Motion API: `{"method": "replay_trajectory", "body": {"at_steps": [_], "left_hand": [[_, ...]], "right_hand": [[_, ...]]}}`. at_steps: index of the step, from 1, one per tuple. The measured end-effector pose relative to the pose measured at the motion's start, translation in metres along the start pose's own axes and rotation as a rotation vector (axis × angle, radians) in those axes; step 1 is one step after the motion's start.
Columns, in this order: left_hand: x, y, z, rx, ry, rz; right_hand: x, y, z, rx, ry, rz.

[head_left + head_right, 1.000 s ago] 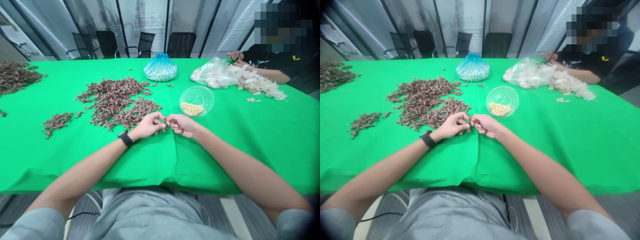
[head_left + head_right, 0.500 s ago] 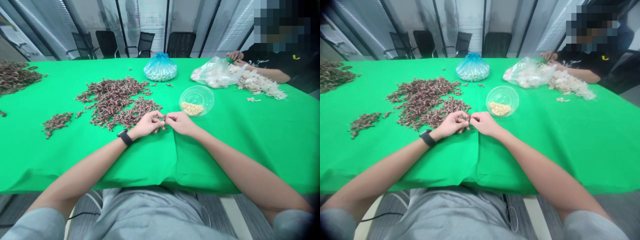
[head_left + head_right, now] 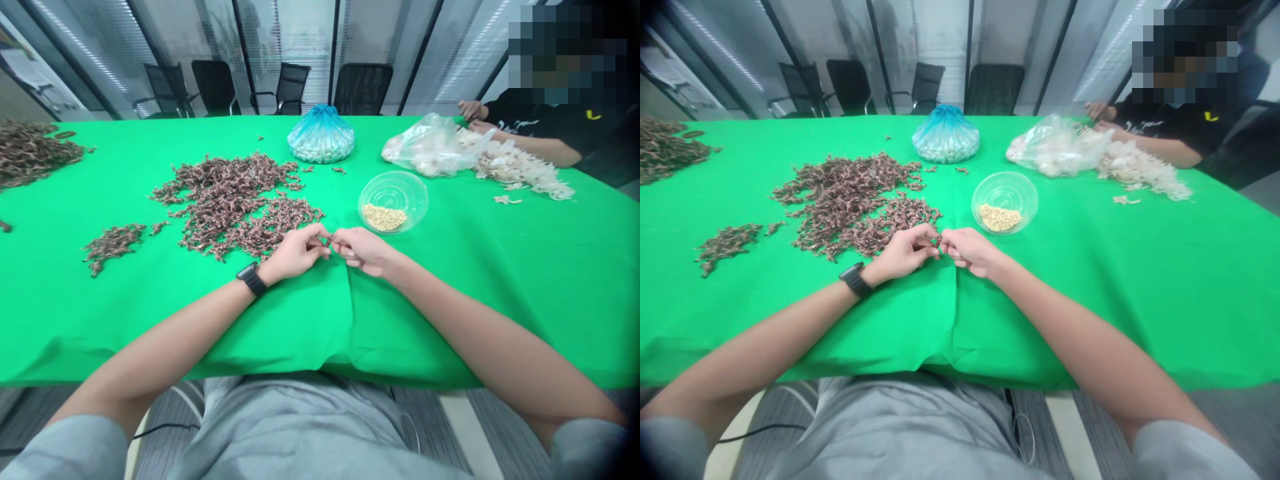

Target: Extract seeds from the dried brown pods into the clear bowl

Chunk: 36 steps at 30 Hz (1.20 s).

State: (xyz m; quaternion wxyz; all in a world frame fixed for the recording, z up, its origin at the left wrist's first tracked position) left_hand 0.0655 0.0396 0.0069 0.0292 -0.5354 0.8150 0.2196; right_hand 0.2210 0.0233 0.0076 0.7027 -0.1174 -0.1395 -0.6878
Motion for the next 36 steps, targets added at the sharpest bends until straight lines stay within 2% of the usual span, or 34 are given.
{"method": "replay_trajectory", "body": {"at_steps": [3, 5, 7, 11, 13, 15, 19, 25, 30, 33, 36], "left_hand": [[0.001, 0.0, -0.004, -0.049, -0.036, -0.015], [0.0, -0.001, -0.004, -0.01, -0.015, -0.013], [-0.001, -0.002, -0.003, 0.054, 0.026, -0.01], [-0.003, -0.002, 0.001, 0.112, 0.119, 0.009], [-0.004, -0.001, 0.002, 0.132, 0.141, 0.014], [-0.005, 0.0, 0.002, 0.154, 0.149, 0.015], [-0.006, 0.0, 0.006, 0.194, 0.163, 0.028], [-0.005, 0.0, 0.009, 0.233, 0.158, 0.079], [-0.004, 0.0, 0.009, 0.226, 0.154, 0.082], [-0.003, -0.001, 0.008, 0.205, 0.15, 0.072], [-0.002, -0.002, 0.005, 0.174, 0.12, 0.063]], "right_hand": [[0.003, -0.003, 0.002, -0.102, -0.168, 0.128], [0.002, -0.003, 0.003, -0.093, -0.132, 0.134], [-0.002, 0.001, 0.005, 0.025, 0.046, 0.052], [-0.002, 0.007, 0.013, 0.497, 0.641, -0.154], [0.002, 0.007, 0.016, 0.662, 0.862, -0.193], [0.005, 0.007, 0.016, 0.757, 0.977, -0.188], [0.008, 0.006, 0.017, 0.85, 1.068, -0.172], [0.007, 0.007, 0.014, 0.818, 1.062, -0.131], [0.005, 0.005, 0.013, 0.656, 0.936, -0.156], [0.003, 0.003, 0.01, 0.514, 0.711, -0.153], [0.0, 0.002, 0.004, 0.246, 0.322, -0.085]]}}
Point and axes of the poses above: each hand's wrist, its own x-axis away from the middle knuckle, its own y-axis out of the back of the hand, z = x × y, the point moved 4 cm from there along -x, towards the middle knuckle, and after that the axes turned 13 degrees about -z, right-handed, at the moved point
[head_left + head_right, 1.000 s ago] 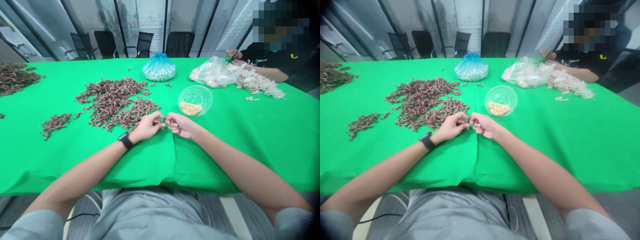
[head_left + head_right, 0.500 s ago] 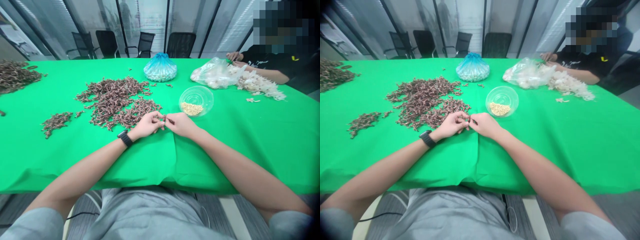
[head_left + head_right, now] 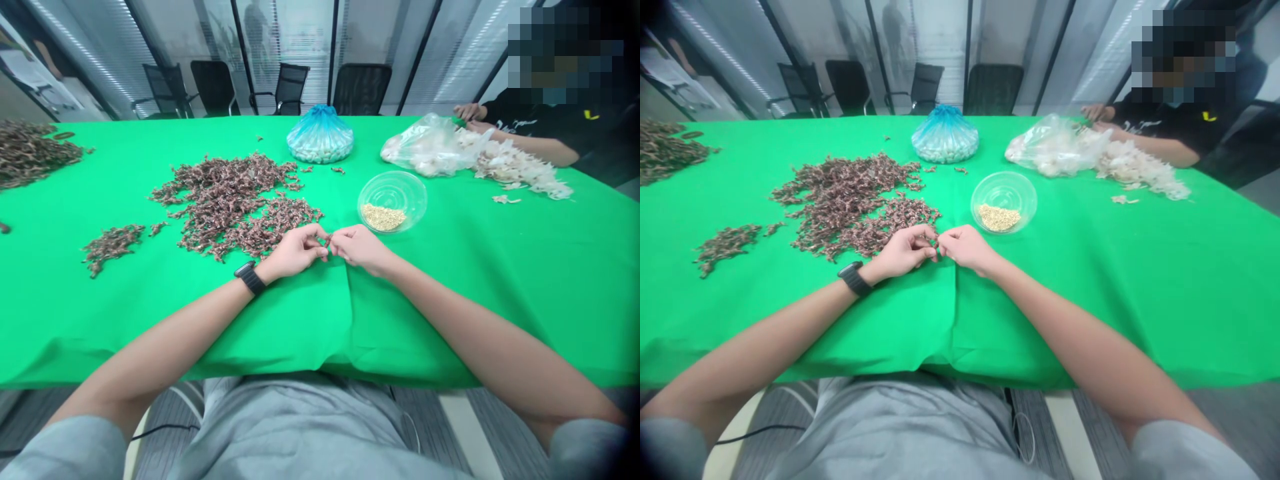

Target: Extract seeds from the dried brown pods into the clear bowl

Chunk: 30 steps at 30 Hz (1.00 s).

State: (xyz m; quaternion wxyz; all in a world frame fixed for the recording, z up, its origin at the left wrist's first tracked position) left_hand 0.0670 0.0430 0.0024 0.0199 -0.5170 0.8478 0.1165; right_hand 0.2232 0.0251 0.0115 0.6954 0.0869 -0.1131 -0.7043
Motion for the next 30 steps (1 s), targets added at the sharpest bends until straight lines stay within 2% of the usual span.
{"method": "replay_trajectory", "body": {"at_steps": [2, 4, 7, 9, 10, 14, 16, 17, 22, 30], "left_hand": [[0.001, 0.0, -0.003, -0.026, -0.031, -0.019], [0.001, 0.0, -0.005, -0.047, -0.056, -0.041], [0.001, -0.001, -0.006, -0.041, -0.05, -0.048], [0.0, -0.001, -0.005, -0.016, -0.028, -0.043], [0.0, -0.001, -0.004, -0.005, -0.015, -0.038], [-0.003, 0.0, 0.0, 0.001, 0.023, -0.024], [-0.004, 0.002, 0.001, 0.002, 0.03, -0.029], [-0.005, 0.002, 0.002, 0.006, 0.029, -0.033], [-0.006, 0.004, 0.003, 0.029, 0.033, -0.029], [-0.004, 0.003, 0.002, 0.056, 0.06, -0.001]], "right_hand": [[0.002, -0.002, -0.002, -0.199, -0.262, 0.093], [0.004, -0.004, 0.0, -0.334, -0.432, 0.186], [0.005, -0.004, 0.003, -0.395, -0.478, 0.258], [0.002, -0.002, 0.001, -0.324, -0.37, 0.209], [-0.001, 0.0, -0.001, -0.246, -0.272, 0.16], [-0.005, 0.008, 0.005, 0.25, 0.342, -0.079], [-0.003, 0.009, 0.008, 0.438, 0.553, -0.124], [-0.002, 0.009, 0.009, 0.507, 0.613, -0.128], [0.002, 0.008, 0.01, 0.701, 0.731, -0.107], [0.002, 0.005, 0.008, 0.745, 0.754, -0.067]]}}
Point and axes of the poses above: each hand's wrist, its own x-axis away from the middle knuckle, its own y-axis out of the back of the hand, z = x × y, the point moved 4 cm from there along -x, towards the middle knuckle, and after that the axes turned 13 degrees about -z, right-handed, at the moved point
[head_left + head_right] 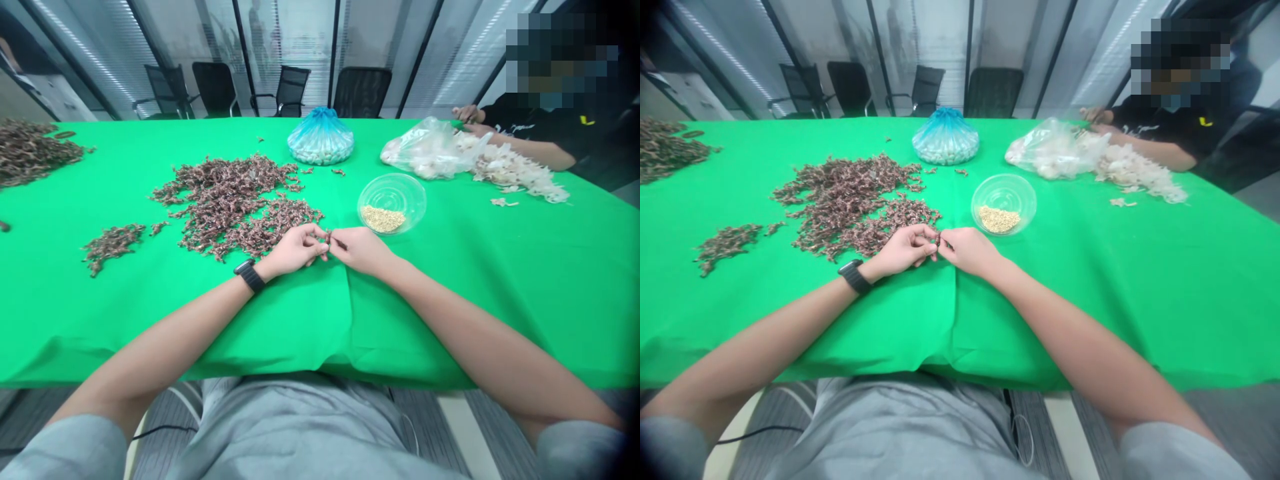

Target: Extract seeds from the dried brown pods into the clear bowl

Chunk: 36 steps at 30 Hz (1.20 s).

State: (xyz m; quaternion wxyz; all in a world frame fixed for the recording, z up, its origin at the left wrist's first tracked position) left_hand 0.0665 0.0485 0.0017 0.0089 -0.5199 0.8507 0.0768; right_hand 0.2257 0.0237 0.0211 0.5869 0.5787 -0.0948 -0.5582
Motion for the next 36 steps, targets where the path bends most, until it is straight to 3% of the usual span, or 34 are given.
{"method": "replay_trajectory", "body": {"at_steps": [9, 13, 16, 19, 22, 25, 27, 29, 34, 36], "left_hand": [[0.0, 0.0, 0.0, -0.001, 0.003, 0.028], [0.001, 0.001, 0.0, -0.021, -0.011, 0.023], [0.002, 0.0, 0.002, -0.035, -0.015, 0.02], [0.003, -0.002, 0.002, -0.051, -0.01, 0.024], [0.004, -0.004, 0.0, -0.054, -0.015, 0.027], [0.004, -0.005, -0.002, -0.062, -0.014, 0.019], [0.004, -0.004, -0.002, -0.058, -0.01, 0.015], [0.003, -0.003, -0.002, -0.045, -0.014, 0.01], [0.002, -0.001, -0.004, -0.045, -0.035, 0.002], [0.001, -0.001, -0.004, -0.041, -0.028, -0.004]], "right_hand": [[0.001, -0.002, -0.001, -0.134, -0.014, -0.007], [0.001, -0.003, 0.0, -0.256, -0.123, -0.067], [0.001, -0.006, 0.0, -0.372, -0.301, -0.059], [0.003, -0.012, -0.002, -0.588, -0.618, 0.013], [0.008, -0.017, -0.003, -0.906, -0.979, 0.154], [0.008, -0.017, 0.002, -1.113, -1.135, 0.305], [0.007, -0.014, 0.001, -1.113, -1.119, 0.295], [0.004, -0.011, -0.001, -0.979, -1.005, 0.207], [-0.001, -0.001, -0.001, -0.376, -0.4, 0.009], [-0.001, 0.001, 0.001, -0.21, -0.242, -0.014]]}}
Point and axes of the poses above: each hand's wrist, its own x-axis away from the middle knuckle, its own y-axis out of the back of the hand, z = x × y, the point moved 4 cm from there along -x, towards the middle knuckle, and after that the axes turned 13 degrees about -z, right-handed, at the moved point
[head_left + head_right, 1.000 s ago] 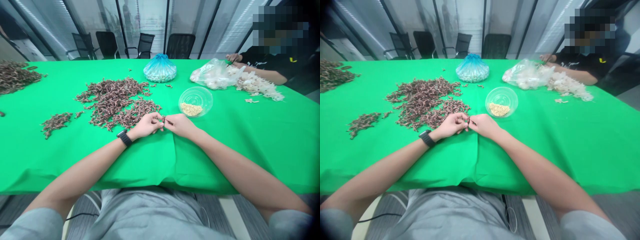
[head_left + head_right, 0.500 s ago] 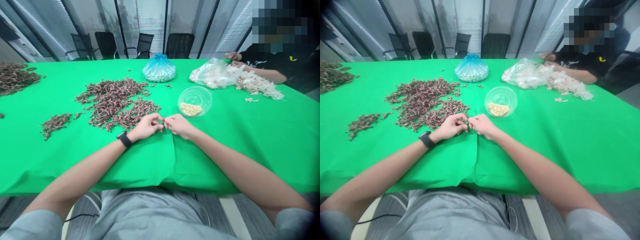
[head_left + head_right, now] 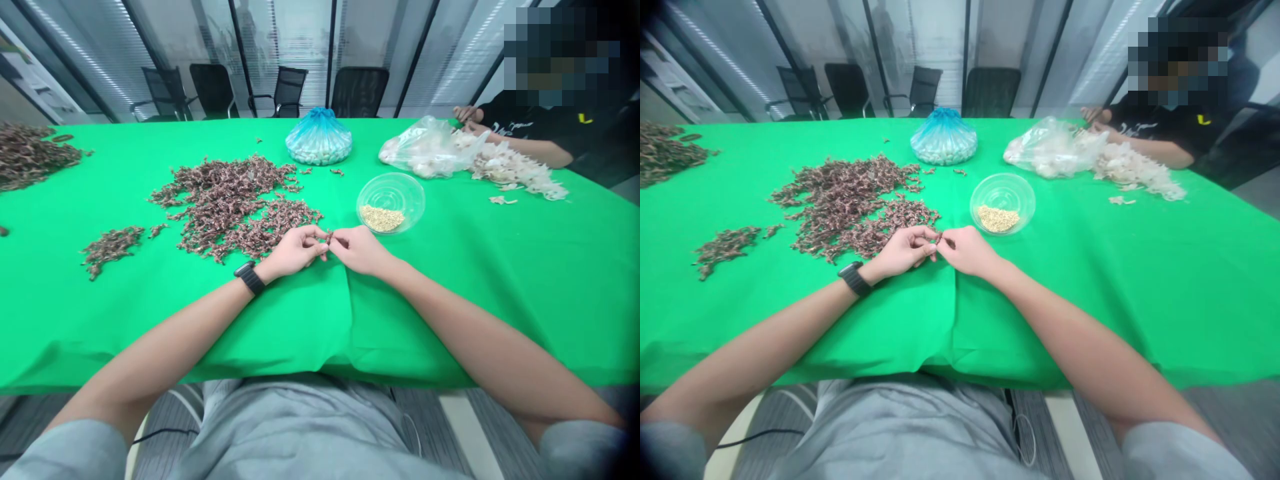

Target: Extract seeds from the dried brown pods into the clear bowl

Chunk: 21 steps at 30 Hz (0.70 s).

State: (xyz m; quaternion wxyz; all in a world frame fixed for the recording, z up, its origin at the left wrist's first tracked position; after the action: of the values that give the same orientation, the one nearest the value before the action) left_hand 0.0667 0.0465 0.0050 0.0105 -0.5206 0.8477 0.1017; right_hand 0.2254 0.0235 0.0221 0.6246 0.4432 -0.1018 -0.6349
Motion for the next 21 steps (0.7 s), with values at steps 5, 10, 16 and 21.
{"method": "replay_trajectory", "body": {"at_steps": [5, 10, 16, 21], "left_hand": [[-0.0004, 0.0004, 0.002, 0.008, 0.018, -0.008], [-0.0014, 0.001, 0.0019, 0.021, 0.033, 0.011], [-0.0013, 0.0011, 0.0008, 0.039, 0.055, 0.025], [-0.0016, 0.0007, 0.0019, 0.055, 0.051, 0.049]], "right_hand": [[0.0015, 0.002, 0.0017, 0.23, 0.177, 0.031], [0.0006, 0.0053, 0.0036, 0.31, 0.252, 0.052], [0.0003, 0.0089, 0.0054, 0.286, 0.275, 0.044], [-0.0001, 0.0078, 0.0044, 0.248, 0.282, 0.056]]}}
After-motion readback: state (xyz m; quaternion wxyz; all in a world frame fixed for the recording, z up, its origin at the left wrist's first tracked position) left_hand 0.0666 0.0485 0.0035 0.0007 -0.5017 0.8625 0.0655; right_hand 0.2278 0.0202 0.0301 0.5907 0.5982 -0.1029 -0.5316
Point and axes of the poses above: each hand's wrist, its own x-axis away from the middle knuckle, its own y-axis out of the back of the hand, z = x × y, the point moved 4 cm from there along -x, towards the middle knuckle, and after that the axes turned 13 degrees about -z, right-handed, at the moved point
